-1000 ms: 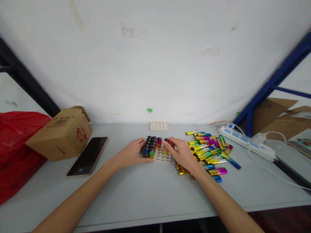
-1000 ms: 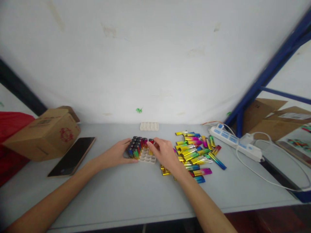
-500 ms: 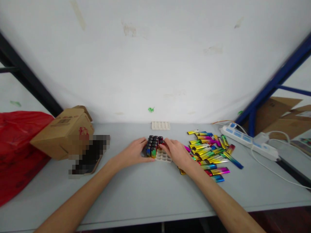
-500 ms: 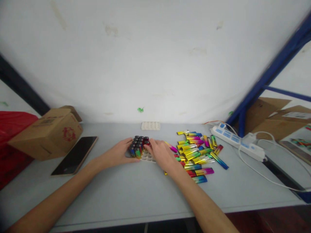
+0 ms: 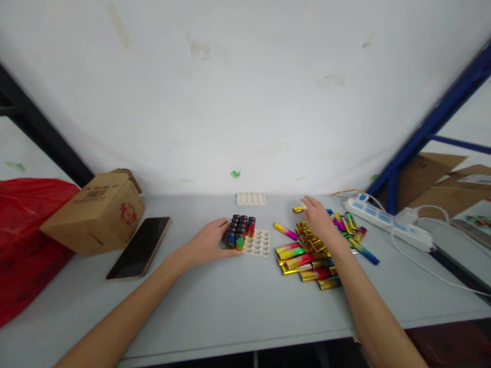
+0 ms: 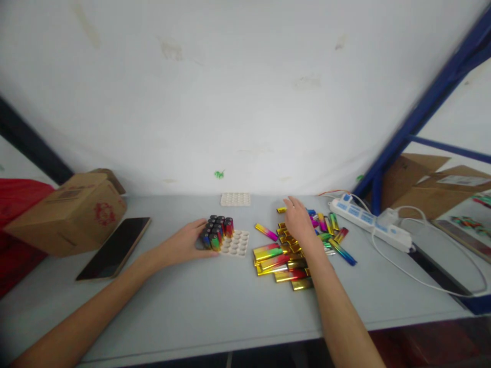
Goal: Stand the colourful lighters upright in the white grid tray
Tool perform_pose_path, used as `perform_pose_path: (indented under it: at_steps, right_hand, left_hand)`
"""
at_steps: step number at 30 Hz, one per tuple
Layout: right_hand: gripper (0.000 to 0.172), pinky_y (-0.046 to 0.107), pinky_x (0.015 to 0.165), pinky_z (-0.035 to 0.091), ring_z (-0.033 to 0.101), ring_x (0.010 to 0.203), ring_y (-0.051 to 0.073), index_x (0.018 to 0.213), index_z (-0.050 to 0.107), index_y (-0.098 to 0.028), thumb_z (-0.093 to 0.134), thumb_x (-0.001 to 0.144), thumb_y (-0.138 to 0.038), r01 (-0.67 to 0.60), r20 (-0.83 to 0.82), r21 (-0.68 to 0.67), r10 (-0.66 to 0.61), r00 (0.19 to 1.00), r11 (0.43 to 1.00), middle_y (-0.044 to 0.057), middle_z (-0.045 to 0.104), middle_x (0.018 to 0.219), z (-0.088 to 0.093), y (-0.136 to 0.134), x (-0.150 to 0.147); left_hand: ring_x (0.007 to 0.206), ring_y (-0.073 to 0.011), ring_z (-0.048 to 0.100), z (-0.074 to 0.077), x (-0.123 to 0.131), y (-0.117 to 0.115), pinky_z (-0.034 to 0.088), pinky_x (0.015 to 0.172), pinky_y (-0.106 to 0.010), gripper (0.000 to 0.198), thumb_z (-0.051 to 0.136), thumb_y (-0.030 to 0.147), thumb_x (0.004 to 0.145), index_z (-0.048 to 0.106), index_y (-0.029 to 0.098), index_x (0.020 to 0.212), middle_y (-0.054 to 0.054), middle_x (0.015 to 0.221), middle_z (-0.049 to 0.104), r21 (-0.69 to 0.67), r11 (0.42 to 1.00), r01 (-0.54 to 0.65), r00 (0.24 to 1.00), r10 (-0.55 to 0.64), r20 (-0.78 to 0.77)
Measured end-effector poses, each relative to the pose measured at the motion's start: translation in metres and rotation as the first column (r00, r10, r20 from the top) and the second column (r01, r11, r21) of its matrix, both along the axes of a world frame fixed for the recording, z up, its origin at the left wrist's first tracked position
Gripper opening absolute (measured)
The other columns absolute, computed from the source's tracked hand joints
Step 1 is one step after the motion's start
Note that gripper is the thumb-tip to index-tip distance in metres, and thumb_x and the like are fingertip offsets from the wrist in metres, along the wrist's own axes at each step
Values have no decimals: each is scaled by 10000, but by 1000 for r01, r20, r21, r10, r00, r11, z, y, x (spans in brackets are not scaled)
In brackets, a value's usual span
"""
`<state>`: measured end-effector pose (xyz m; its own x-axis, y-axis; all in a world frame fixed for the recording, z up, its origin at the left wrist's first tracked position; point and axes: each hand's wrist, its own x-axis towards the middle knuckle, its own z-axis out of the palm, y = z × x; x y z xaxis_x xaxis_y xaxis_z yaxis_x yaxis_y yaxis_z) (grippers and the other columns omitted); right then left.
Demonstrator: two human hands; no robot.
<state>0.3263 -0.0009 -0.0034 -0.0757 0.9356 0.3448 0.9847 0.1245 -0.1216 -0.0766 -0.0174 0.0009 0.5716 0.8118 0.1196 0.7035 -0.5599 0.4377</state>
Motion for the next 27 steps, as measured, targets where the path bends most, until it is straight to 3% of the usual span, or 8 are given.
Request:
perform_pose_path:
  at_steps: [4,9,13,17,19,23,27]
  right_hand:
    - [527,498,1283,504,697,1493,353,1582,714,-109,474,1113,-90,94,84,-200,-79,993,975,241,718,1634,-2,5,11]
    - [430,433,1165,536,778,1313,332,1569,765,-216,596,1177,-273,79,112,-271,-50,992,959,198,803,1453,9,4,-1]
    - [295,362,1049,559,817,1152,299,1336,872,-202,636,1183,-291,-90,61,-237,107,992,967,164,861,1222,13,0,-8]
    - [345,371,1020,574,820,1111,301,1274,859,-176,558,1211,-334,-220,-125,-54,212,969,974,174,876,1204,11,-6,-16]
    - [438,378,973,583,816,1054,301,1249,854,-174,491,1227,-418,-259,-277,45,261,925,965,174,882,1184,13,-10,-23]
    - [598,351,751,518,687,713,247,1248,862,-164,568,1140,-673,-228,-541,92,241,806,969,59,769,792,18,-17,-41]
    - [632,339,734,502,621,737,218,1009,825,-196,738,957,-820,-216,-754,121,232,615,969,28,688,775,20,-22,-65]
  left_hand:
    - [1274,-423,775,2,0,0,637,1176,-548,674,891,793,838,786,242,1212,-172,1291,798,-16,1000,2,1000,-2,-19]
    - [1324,-430,754,1,0,0,616,1209,-552,697,889,803,835,778,254,1251,-171,1323,793,-22,1000,1,1000,-2,-29]
    - [1290,-431,764,-1,-1,0,626,1188,-562,696,889,802,841,781,257,1261,-174,1321,796,-8,1000,5,1000,-5,-10]
    - [1261,-433,767,-4,-2,1,640,1156,-567,695,894,796,842,797,266,1281,-170,1289,804,20,999,32,999,-32,17]
    - [1251,-427,768,-5,-3,2,644,1143,-562,684,896,788,842,807,282,1293,-157,1264,806,35,999,41,999,-41,19]
    - [1266,-433,763,-4,-1,3,630,1171,-574,699,875,801,852,800,257,1285,-164,1284,798,16,999,36,999,-36,3]
    - [1257,-437,764,-3,0,2,632,1165,-580,703,884,805,837,779,242,1244,-165,1290,794,9,1000,22,1000,-22,12]
